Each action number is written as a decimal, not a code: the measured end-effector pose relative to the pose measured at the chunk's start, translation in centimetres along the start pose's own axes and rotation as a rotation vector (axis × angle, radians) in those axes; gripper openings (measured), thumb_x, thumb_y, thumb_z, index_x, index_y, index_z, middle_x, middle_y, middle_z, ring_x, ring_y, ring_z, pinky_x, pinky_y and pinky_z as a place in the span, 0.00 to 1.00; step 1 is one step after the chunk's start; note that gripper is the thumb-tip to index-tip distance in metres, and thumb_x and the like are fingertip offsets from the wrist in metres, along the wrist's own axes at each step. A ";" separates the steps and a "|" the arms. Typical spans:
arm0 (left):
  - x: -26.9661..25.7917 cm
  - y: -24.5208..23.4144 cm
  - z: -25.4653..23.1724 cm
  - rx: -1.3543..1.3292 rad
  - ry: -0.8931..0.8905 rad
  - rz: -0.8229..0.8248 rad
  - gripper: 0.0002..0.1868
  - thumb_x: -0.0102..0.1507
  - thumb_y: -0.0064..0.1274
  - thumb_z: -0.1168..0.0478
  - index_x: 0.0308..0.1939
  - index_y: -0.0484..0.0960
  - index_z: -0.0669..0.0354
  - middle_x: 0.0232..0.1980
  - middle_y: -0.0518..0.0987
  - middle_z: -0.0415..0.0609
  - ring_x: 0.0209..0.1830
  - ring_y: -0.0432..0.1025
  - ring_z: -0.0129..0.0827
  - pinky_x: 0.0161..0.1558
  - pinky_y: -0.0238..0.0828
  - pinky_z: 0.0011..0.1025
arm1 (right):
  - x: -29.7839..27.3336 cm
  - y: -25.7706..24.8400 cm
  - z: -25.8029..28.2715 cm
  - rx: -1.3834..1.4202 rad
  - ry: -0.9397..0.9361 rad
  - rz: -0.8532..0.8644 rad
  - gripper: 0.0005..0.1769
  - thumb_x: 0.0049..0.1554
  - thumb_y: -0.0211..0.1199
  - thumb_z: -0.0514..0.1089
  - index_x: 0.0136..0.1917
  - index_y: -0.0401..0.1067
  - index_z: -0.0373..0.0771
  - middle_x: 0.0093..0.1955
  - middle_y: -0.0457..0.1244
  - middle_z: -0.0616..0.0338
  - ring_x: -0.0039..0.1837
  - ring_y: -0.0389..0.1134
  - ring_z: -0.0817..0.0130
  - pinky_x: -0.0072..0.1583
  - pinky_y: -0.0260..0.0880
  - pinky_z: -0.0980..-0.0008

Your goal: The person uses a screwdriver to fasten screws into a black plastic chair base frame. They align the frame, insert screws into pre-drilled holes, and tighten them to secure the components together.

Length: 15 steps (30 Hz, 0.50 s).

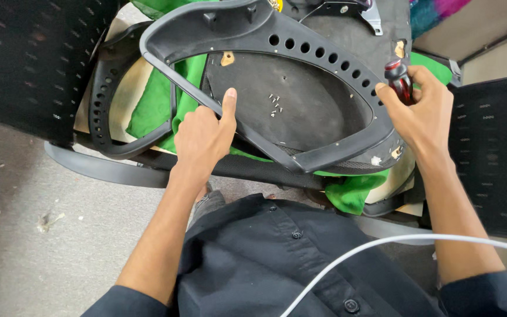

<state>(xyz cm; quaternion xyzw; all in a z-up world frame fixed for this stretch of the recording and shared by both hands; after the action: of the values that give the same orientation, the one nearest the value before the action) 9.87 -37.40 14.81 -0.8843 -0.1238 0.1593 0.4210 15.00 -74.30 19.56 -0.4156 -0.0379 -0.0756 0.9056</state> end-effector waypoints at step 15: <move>0.0 1.5 -5.6 -0.342 0.289 0.833 0.24 0.59 0.54 0.42 0.29 0.89 0.59 0.23 0.83 0.50 0.24 0.79 0.35 0.33 0.77 0.36 | -7.2 -1.1 8.8 0.430 -0.089 -0.225 0.15 0.71 0.58 0.40 0.66 0.62 0.30 0.59 0.67 0.51 0.59 0.74 0.65 0.60 0.75 0.73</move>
<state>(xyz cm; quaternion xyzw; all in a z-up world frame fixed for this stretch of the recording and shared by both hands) 12.15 -42.24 16.93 -0.9285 0.2769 0.1672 0.1823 7.66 -67.62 25.17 -0.2094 -0.1392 -0.1477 0.9565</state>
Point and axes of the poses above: each hand's wrist, its own x-axis towards the middle knuckle, its own y-axis out of the palm, z = x × y, the point moved 7 cm from there along x, towards the middle knuckle
